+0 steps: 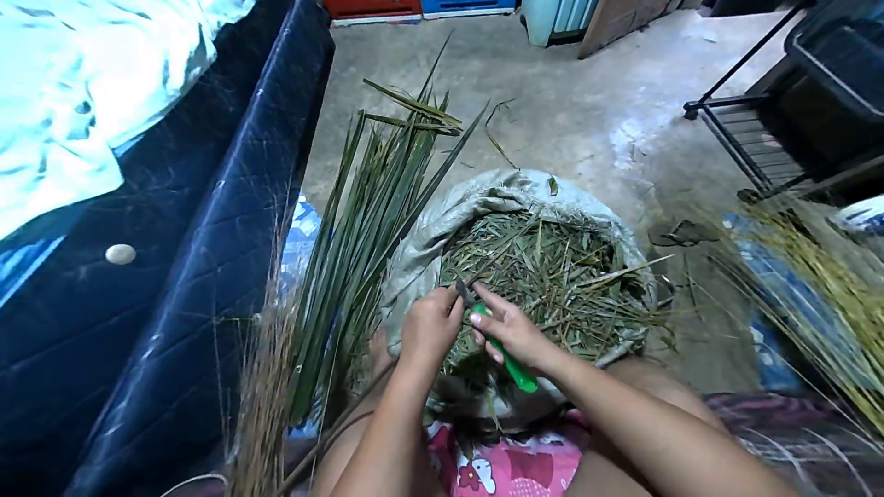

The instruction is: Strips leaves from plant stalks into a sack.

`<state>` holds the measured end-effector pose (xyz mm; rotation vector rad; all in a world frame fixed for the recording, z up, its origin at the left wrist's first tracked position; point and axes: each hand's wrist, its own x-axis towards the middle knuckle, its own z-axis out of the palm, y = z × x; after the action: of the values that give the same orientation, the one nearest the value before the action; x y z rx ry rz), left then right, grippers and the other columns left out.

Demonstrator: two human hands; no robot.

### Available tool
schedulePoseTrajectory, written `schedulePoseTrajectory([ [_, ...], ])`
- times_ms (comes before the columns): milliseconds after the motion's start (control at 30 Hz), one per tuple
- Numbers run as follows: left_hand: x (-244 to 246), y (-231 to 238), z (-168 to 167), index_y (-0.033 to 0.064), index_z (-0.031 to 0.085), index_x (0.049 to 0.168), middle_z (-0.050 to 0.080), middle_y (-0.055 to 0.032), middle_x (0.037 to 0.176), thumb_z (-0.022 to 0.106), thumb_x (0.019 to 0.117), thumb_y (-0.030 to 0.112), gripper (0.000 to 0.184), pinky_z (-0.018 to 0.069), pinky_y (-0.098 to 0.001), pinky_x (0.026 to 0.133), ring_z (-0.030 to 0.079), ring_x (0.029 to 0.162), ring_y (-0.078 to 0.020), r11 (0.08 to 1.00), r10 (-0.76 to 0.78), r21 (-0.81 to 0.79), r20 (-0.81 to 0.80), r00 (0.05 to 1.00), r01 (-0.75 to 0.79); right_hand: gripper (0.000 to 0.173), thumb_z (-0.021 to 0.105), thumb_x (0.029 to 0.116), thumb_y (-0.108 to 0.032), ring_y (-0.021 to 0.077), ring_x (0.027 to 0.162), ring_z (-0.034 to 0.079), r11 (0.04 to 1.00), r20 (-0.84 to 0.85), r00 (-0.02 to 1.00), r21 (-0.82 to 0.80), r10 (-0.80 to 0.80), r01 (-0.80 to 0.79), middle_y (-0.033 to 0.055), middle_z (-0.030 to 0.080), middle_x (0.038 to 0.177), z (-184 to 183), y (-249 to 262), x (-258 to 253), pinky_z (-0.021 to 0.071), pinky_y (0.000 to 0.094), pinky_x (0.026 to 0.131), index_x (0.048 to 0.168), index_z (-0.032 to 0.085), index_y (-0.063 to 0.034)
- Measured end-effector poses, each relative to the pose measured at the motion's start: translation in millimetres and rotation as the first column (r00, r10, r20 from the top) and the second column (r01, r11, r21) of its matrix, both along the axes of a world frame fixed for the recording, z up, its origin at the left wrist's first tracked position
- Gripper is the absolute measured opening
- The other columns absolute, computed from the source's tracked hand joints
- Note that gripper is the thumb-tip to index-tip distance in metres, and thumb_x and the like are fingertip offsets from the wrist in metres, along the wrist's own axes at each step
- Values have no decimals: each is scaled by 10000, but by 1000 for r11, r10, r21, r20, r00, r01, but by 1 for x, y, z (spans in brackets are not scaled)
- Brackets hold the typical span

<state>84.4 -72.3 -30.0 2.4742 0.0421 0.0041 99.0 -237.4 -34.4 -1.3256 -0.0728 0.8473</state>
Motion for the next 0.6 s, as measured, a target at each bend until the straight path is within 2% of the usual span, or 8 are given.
schedulePoseTrajectory([
  [67, -1, -2, -2, 1, 774, 1046, 749, -170, 941, 565, 1022, 152, 259, 574, -530, 808, 735, 886, -320, 1000, 1, 9, 71, 998, -1, 642, 513, 1084, -127, 55, 514, 508, 998, 38, 998, -49, -46, 48, 17, 595, 834, 2, 0, 2, 459, 204, 465, 1645, 208, -59],
  [133, -1, -4, -2, 3, 773, 1076, 754, -170, 954, 568, 1028, 162, 263, 580, -523, 821, 741, 898, -316, 1000, 0, 11, 97, 995, -1, 601, 531, 1079, -127, 47, 527, 512, 992, 97, 992, -92, -82, 91, 32, 615, 882, 1, 0, 3, 460, 199, 471, 1622, 286, -44],
  [267, 1, -8, -3, 11, 760, 1167, 761, -174, 1000, 569, 1038, 182, 287, 584, -523, 847, 747, 923, -324, 1000, -6, 8, 119, 993, 5, 563, 539, 1079, -133, 39, 553, 517, 979, 175, 978, -153, -111, 138, 64, 641, 985, 0, -2, 6, 466, 196, 494, 1591, 342, -8],
  [400, 1, -9, -4, 64, 757, 1221, 769, -155, 1011, 563, 1049, 211, 298, 585, -527, 839, 751, 925, -319, 1000, -11, 17, 123, 992, 9, 551, 538, 1081, -133, 39, 551, 520, 967, 178, 972, -174, -155, 186, 68, 637, 981, 2, -8, 13, 470, 194, 494, 1583, 353, -1],
  [600, 0, -9, -1, 66, 754, 1230, 766, -167, 1007, 557, 1052, 210, 302, 578, -533, 848, 748, 932, -330, 1000, -12, 17, 99, 995, 11, 525, 513, 1089, -122, 49, 526, 527, 943, 201, 945, -162, -258, 292, 32, 609, 841, 3, -20, 33, 479, 195, 482, 1567, 354, 27],
])
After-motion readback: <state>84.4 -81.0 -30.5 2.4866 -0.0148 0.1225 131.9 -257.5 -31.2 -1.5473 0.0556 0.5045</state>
